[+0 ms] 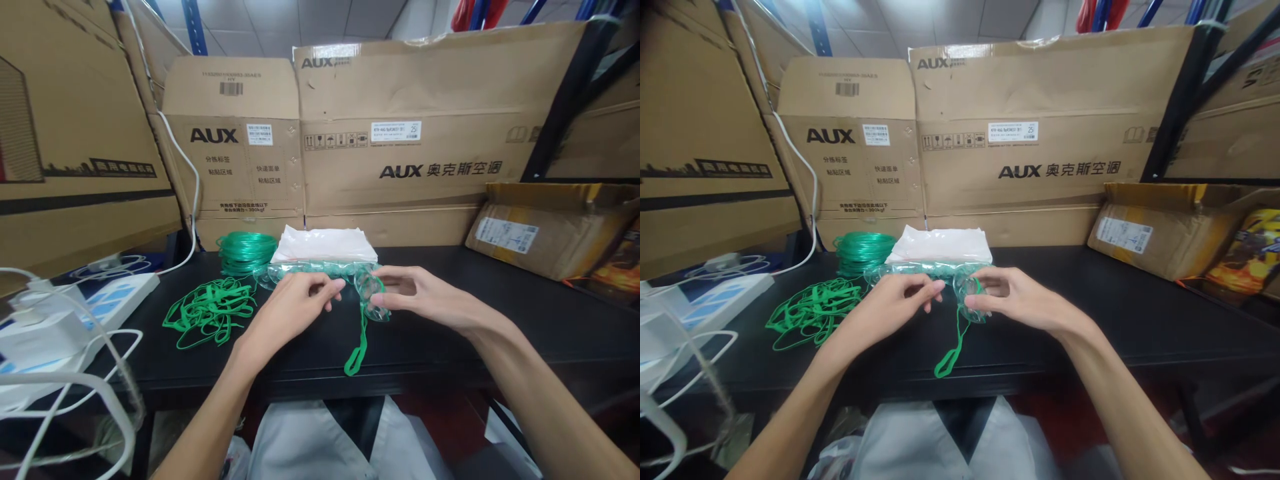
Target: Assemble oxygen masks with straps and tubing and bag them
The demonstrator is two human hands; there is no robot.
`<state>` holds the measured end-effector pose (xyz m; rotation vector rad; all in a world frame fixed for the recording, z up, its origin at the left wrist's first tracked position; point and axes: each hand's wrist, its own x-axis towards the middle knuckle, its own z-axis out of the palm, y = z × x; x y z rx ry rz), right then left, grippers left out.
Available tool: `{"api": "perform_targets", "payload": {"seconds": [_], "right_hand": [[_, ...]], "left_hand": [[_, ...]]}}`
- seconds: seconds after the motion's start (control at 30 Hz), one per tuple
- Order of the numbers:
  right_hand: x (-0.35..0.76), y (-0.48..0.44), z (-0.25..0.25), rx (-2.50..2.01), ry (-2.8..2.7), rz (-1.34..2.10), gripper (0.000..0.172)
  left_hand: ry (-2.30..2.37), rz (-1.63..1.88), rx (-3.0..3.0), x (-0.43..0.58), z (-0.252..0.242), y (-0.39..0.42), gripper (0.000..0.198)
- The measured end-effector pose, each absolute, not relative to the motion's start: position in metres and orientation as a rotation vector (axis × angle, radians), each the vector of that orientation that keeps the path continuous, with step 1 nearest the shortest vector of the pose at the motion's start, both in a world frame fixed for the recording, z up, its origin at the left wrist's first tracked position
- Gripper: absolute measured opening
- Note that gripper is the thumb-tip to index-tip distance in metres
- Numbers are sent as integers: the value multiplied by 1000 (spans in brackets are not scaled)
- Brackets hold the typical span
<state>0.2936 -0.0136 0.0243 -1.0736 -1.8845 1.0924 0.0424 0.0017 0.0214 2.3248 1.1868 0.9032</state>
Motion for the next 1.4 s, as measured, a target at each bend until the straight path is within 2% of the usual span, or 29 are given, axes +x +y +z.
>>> {"api": "perform_targets", "payload": {"seconds": [0.2, 0.3, 0.43, 0.77, 0.9, 1.07, 1.4], "right_hand": [[294, -4, 11, -1157, -1923, 1086, 41], [294, -1, 8, -1218, -1973, 1066, 44], [294, -1, 8, -1265, -2043, 978, 40], [286, -22, 26, -805, -1906, 1179, 31], [286, -23, 28, -772, -1916, 1159, 30], [286, -24, 28, -738, -1981, 1193, 23], [293, -19, 20, -450, -1822, 1425, 40]], "left_hand": [[1199, 750, 2371, 49, 11, 2, 37], [1190, 735, 2374, 49, 11, 2, 36], [1192, 675, 2392, 46, 10, 3, 37], [989, 736, 2251, 43, 22, 1, 42], [946, 825, 2216, 40, 28, -1, 44], [968, 855, 2143, 42, 25, 0, 37], [1070, 887, 2150, 41, 21, 3, 32]]}}
